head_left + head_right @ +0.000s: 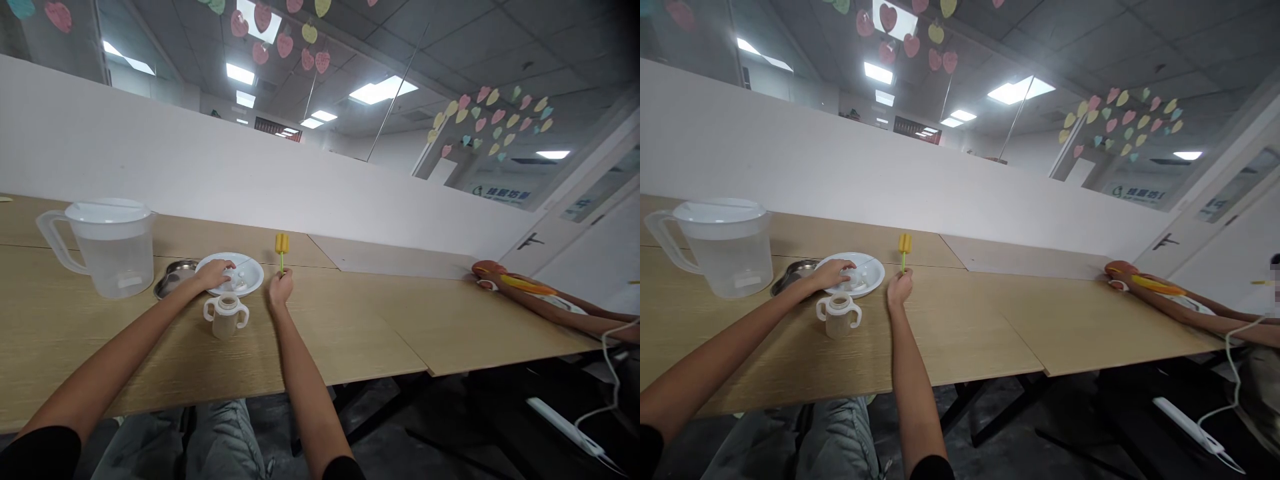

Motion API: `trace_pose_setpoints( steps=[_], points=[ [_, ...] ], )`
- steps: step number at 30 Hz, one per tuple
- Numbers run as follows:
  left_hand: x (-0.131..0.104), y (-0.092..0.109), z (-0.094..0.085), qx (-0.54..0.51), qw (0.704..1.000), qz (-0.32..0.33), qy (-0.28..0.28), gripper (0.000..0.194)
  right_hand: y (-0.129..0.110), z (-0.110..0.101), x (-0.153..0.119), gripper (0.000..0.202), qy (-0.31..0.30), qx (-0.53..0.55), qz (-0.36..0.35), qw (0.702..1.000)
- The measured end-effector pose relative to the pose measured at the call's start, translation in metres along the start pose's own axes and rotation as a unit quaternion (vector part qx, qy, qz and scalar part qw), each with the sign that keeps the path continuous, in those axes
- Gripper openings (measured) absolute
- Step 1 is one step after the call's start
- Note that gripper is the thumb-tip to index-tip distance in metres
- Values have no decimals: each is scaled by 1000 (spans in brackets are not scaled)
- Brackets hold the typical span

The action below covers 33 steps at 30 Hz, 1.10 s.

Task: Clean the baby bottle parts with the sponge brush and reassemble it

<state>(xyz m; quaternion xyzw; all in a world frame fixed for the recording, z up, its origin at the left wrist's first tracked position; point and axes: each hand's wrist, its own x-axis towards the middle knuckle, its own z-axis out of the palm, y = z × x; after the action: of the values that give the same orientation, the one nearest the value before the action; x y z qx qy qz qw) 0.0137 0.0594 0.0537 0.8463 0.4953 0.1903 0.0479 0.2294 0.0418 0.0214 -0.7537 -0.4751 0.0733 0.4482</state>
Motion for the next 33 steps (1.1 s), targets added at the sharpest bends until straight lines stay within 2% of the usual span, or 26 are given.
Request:
trace_pose_setpoints(
  steps=[5,10,13,17,24,33],
  points=[
    [1,3,-2,16,1000,-10,-1,41,-3,-1,-3,28,22,45,-7,999],
    [-6,16,-13,39,999,4,21,38,-6,-3,-5,28,26,69,-11,997],
    [-7,24,-17,40,999,16,-17,31,-8,-4,-5,29,19,67,-9,998],
    [-3,28,-13,47,995,7,-86,22,-9,-5,-6,28,17,64,-1,998],
    [5,30,-11,51,986,-51,-149,22,-10,-6,-5,27,24,69,1,997],
    [14,31,-17,2,972,-84,-219,28,-11,-10,-4,28,13,75,11,997]
  ],
)
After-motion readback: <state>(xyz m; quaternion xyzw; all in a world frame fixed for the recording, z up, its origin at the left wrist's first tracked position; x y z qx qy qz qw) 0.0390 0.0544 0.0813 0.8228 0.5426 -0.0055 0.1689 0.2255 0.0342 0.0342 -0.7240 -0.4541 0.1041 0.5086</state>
